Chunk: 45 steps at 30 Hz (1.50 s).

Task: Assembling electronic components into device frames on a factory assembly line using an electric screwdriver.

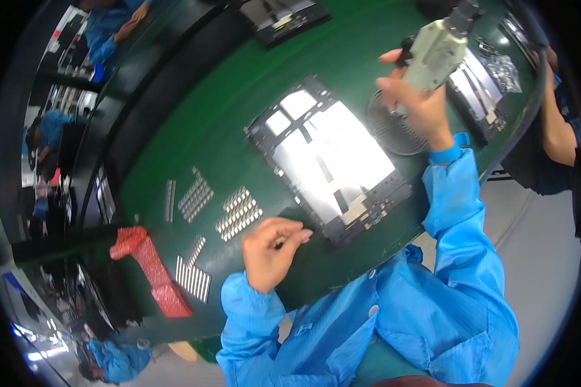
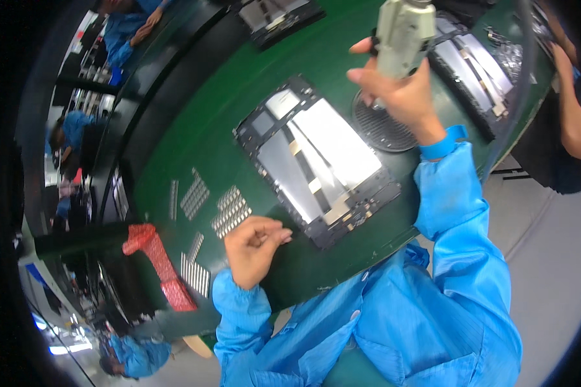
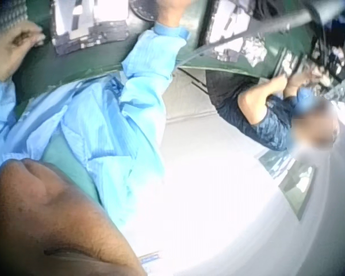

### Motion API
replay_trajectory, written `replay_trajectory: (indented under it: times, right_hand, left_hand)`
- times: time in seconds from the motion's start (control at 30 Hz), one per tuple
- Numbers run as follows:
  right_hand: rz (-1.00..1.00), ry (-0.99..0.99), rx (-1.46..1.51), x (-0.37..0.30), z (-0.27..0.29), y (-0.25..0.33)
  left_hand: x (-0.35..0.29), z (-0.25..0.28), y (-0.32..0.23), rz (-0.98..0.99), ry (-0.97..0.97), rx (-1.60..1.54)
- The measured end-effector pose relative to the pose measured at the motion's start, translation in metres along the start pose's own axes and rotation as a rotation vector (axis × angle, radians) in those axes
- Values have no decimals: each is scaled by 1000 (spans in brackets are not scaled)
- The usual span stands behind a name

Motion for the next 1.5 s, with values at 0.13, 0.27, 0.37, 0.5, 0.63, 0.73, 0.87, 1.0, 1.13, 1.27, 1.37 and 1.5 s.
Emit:
replay_trajectory:
  times: [0.13, 0.27, 0.37, 0.5, 0.63, 0.73, 0.87, 1.0, 1.13, 1.27, 1.37, 1.5]
  right_hand:
    - [150, 13, -33, 2, 6, 9]
    - [121, 83, -5, -1, -1, 12]
    - [138, 143, 35, 0, -3, 8]
    - [181, 134, 14, -4, -9, 16]
    - [212, 139, 67, -5, -10, 18]
    - [217, 134, 76, -5, -9, 22]
    - [206, 135, 129, -11, -11, 36]
    - [173, 163, 181, -28, -41, 38]
    - [64, 313, 285, -50, -90, 39]
    - [-131, 392, 224, -62, -135, 21]
    - [-139, 417, 218, -66, -138, 9]
    - [-152, 445, 196, -68, -142, 0]
  left_hand:
    - [0, -7, 17, 295, 57, -244]
    - [2, -23, 16, 274, 158, -306]
    - [2, -29, 17, 280, 143, -288]
    - [10, -23, 12, 25, -9, -165]
    - [12, -23, 17, 45, -29, -103]
    - [13, -23, 15, 8, -62, -68]
    - [15, -26, 8, -9, -87, -10]
    - [15, -18, 27, 84, -126, -25]
    - [41, -24, 16, -54, -51, 82]
    - [64, -23, 26, 15, -33, -69]
    - [65, -29, 33, 100, 31, -213]
    - [67, -28, 34, 70, 55, -203]
Point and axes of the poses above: each hand's wrist, its own x-axis towards the middle knuckle, its own z-axis out of the back of the hand, y = z × x, the point moved 7 cm from there along x, towards the middle knuckle, and after that the axes turned 9 degrees about x, right-handed, at the moved point
